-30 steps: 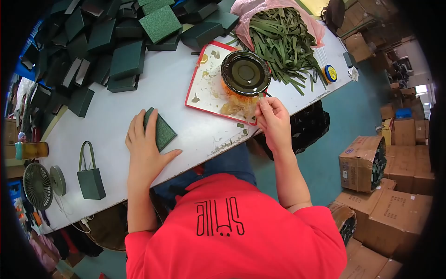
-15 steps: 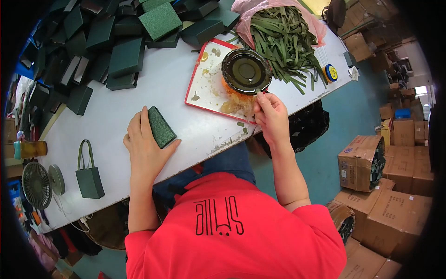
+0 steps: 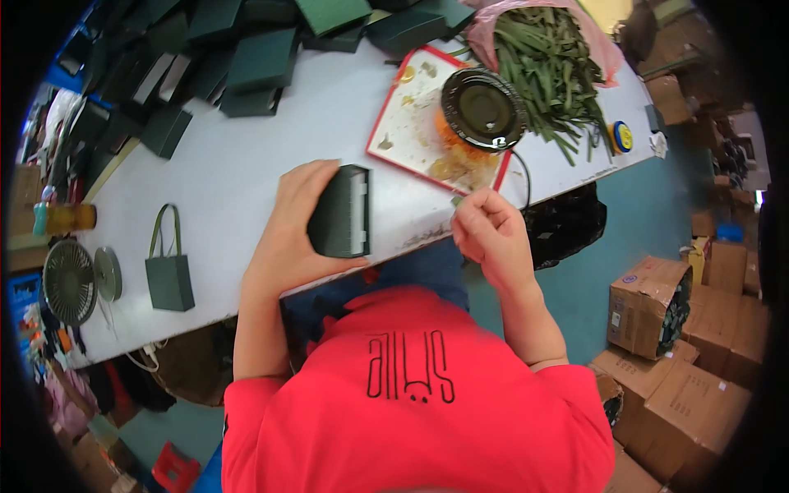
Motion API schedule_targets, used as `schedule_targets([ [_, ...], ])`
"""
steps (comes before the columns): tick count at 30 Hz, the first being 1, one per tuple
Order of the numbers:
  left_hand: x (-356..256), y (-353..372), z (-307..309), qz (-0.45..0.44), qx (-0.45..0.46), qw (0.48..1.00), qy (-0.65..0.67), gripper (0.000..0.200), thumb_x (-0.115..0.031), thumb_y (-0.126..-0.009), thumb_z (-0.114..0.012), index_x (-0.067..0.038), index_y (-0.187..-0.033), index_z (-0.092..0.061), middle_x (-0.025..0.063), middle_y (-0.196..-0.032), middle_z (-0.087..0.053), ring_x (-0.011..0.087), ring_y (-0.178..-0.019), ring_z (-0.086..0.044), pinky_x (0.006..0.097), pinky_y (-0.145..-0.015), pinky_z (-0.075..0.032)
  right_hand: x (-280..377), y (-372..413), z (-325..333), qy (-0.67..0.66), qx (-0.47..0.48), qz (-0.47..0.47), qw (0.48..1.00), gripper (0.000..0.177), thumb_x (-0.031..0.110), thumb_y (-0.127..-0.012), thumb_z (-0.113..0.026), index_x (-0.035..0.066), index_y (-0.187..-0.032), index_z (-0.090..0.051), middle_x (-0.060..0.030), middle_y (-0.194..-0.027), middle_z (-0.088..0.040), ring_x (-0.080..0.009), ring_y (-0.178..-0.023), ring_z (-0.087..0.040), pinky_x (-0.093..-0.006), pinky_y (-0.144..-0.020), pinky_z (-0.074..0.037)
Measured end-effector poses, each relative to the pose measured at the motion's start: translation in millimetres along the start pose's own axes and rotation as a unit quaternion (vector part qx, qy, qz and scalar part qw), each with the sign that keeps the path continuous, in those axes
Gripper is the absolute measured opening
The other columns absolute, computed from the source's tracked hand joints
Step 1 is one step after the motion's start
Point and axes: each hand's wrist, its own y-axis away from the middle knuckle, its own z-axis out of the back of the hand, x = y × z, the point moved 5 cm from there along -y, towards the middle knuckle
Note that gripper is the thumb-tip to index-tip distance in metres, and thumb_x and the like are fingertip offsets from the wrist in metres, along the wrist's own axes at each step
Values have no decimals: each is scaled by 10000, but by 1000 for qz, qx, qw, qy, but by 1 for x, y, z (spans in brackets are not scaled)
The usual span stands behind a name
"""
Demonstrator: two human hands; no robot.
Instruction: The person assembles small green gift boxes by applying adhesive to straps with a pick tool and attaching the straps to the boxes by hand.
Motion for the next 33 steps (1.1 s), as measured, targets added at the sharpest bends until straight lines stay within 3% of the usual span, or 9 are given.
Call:
schedule_targets([
  [3,-8,-3,-3,-29,31,999,27,1031,-255,-500,-953,4,-1379,-480,176,-1378,-510,389,-1274,-472,449,-1075,-403,-6,8,-29,70,110,-85,988,139,173,-982,-618,47,-926,-600,11,-747,-604,-10,-604,-469,-170,-529,-337],
  [7,-15,-5,-3,-71,45,996,35,1045,-256,-493,-956,-9,-1391,-480,164,-1377,-521,391,-1258,-481,458,-1058,-417,-18,8,-49,59,178,-113,976,151,169,-985,-629,32,-927,-600,19,-777,-609,-20,-669,-526,-187,-589,-405],
  [22,-21,-8,-3,-100,49,993,47,991,-223,-498,-945,-7,-1362,-508,159,-1320,-537,384,-1207,-501,457,-1014,-439,-22,5,-61,148,169,-157,962,228,190,-960,-659,24,-825,-580,31,-655,-544,-27,-598,-484,-210,-550,-380],
  [28,-27,-6,-7,-115,60,991,6,879,-199,-529,-909,-21,-1309,-545,137,-1291,-549,370,-1191,-511,456,-998,-435,-36,2,-59,207,187,-151,948,271,207,-940,-642,25,-749,-578,-1,-655,-606,-39,-602,-541,-213,-566,-422],
  [33,-28,-4,-12,-114,51,992,-32,847,-196,-548,-890,-32,-1305,-548,133,-1294,-548,361,-1206,-505,461,-1010,-419,-41,-4,-51,207,201,-196,937,238,195,-950,-631,10,-801,-614,-28,-717,-658,-52,-648,-597,-216,-588,-460],
])
